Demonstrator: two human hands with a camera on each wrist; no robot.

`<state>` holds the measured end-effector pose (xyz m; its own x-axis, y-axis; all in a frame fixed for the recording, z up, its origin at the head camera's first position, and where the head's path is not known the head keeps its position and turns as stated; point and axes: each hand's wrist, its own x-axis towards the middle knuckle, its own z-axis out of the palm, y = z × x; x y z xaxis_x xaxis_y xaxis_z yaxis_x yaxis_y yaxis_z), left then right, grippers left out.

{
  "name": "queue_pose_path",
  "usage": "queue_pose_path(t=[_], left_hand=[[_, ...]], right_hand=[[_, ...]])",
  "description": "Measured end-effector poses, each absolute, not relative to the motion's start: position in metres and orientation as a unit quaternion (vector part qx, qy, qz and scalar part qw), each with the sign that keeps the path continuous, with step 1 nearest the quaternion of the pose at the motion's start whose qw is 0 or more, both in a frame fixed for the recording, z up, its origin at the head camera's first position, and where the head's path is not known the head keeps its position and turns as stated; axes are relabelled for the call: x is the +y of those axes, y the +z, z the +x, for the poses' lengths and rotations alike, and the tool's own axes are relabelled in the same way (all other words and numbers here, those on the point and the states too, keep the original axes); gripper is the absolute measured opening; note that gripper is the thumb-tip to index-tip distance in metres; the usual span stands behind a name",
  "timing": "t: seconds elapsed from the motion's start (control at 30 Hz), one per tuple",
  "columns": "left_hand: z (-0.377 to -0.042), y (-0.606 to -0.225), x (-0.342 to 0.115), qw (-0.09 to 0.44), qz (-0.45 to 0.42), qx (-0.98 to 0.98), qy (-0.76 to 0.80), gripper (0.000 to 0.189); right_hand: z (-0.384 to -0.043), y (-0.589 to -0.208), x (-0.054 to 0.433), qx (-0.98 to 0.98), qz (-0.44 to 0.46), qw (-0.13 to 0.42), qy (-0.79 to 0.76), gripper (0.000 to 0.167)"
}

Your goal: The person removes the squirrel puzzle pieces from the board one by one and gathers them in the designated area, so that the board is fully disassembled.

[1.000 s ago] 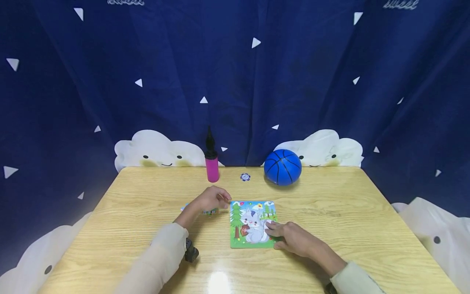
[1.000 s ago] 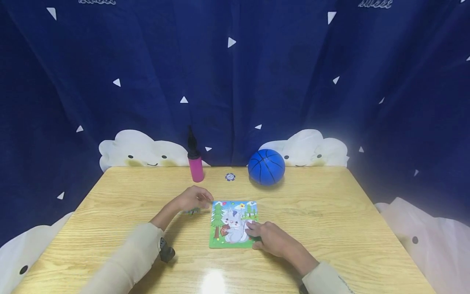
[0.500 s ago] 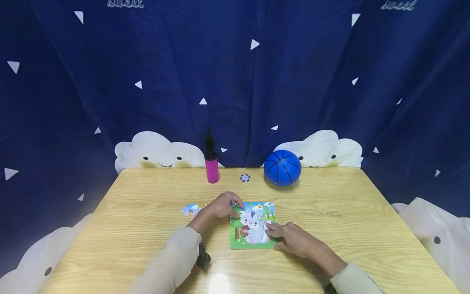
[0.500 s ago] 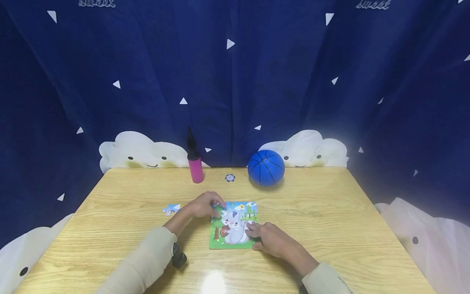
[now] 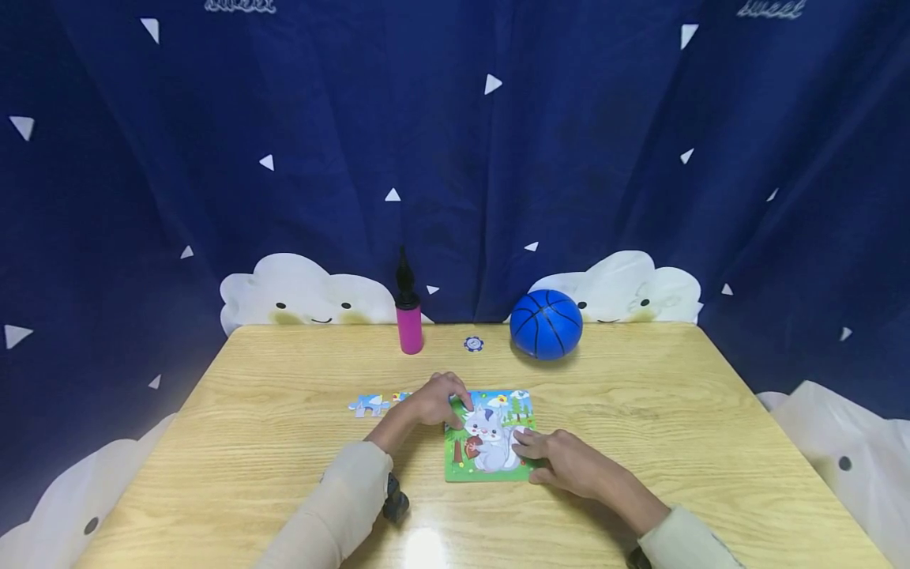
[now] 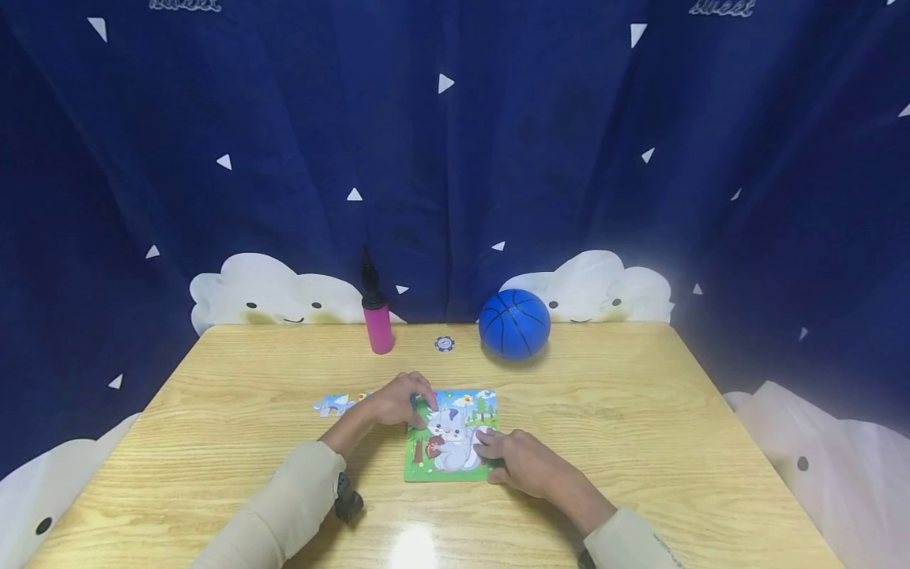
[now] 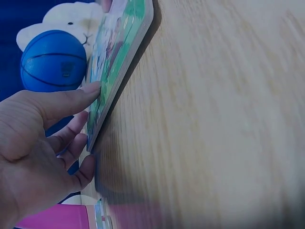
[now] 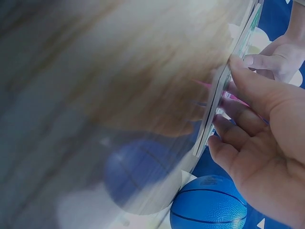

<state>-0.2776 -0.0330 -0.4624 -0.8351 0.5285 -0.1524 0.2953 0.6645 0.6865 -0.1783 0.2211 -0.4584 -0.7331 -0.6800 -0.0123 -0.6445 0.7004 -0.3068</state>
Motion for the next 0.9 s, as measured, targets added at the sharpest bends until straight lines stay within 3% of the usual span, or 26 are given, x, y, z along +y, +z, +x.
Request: queue_pose_path(t=[0.43,0.63,0.9], left_hand=[[-0.2787,-0.4613,-0.0307,0.157,0.242,0.891,0.352,0.037],[-0.2821,-0.4624,-0.0349,0.1,0.248,0.886,0.38,0.015],[-0.2809,-0.4598,-0.0374,0.06,0.24,0.895,0.371,0.015]], right_hand=[[-0.1774,-0.4565,0.2206,0.92,-0.355,0.076,-0.146,0.05],[-0.177,-0.4558,0.2199,0.922,-0.352,0.072,-0.141,0.05],[-0.1766,-0.4555,0.2199,0.922,-0.352,0.072,-0.141,0.05]])
